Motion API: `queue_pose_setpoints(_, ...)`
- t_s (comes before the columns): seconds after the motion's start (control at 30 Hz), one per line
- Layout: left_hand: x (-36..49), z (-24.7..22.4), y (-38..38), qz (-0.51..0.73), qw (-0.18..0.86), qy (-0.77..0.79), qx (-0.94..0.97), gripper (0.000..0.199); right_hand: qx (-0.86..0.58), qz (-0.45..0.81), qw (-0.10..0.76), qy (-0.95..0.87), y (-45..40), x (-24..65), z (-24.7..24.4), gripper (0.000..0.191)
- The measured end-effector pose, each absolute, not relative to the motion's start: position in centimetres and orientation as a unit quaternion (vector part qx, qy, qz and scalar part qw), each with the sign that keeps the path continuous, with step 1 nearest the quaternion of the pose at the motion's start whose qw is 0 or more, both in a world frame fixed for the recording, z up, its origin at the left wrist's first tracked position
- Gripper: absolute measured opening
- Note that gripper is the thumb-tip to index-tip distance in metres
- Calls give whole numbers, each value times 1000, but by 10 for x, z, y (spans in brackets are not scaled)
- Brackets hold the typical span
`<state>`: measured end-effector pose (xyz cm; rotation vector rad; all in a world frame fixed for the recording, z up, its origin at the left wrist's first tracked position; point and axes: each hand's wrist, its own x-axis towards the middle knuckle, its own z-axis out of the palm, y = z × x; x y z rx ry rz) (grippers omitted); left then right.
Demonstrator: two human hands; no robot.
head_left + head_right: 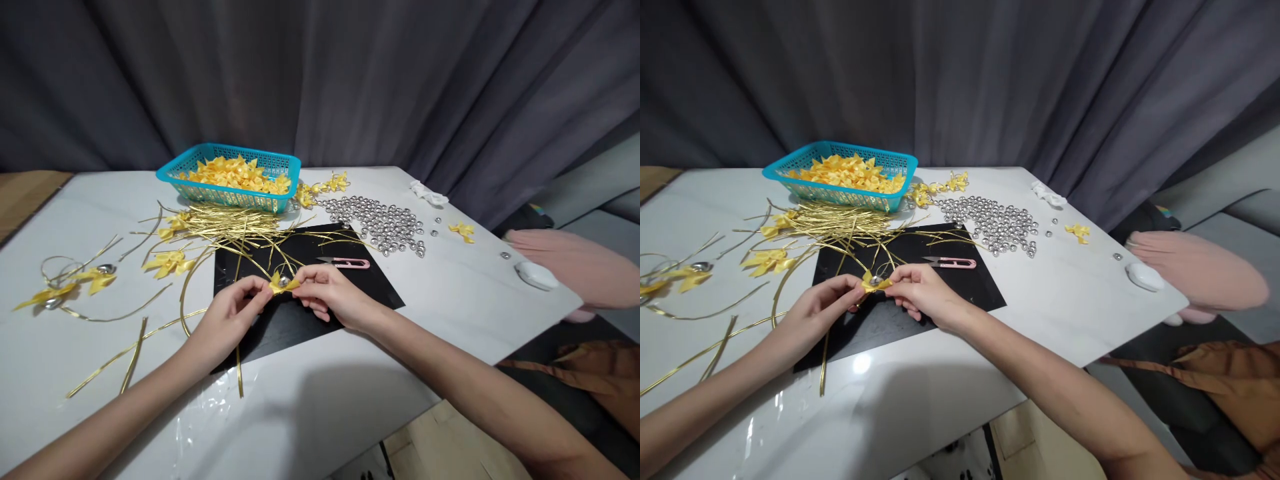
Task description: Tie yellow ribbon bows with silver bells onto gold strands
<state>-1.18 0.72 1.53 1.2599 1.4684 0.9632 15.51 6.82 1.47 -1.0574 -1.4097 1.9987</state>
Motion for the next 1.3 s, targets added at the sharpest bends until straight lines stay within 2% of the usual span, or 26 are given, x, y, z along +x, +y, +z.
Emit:
queue_pose_setpoints(0.3,-13,19,8,386,488,583,523,26,-399,735,220,-503,70,159,22,10)
queue_pose_setpoints(0.43,-15,17,9,409,494,580,503,25,-371,758,199,-499,71,163,21,13)
queue_pose_setpoints(0.57,-14,16,8,397,501,570,516,27,-350,778,171,-493,69,163,19,8)
queue_pose_setpoints(0.77,-16,15,9,398,510,566,511,25,-356,758,216,-503,61,156,19,20)
queue_pose_setpoints(0.93,-21,14,10,408,542,558,478,19,-320,746,172,-559,61,155,17,28)
queue_pose_setpoints(1.07,-22,12,10,425,550,557,454,21,-351,716,169,-579,67,157,16,31)
queue_pose_setpoints(1.17,-22,11,10,440,549,563,433,23,-373,684,194,-596,73,161,19,27)
queue_pose_setpoints(1.3,-20,13,9,415,532,572,467,22,-387,671,277,-568,77,165,25,13)
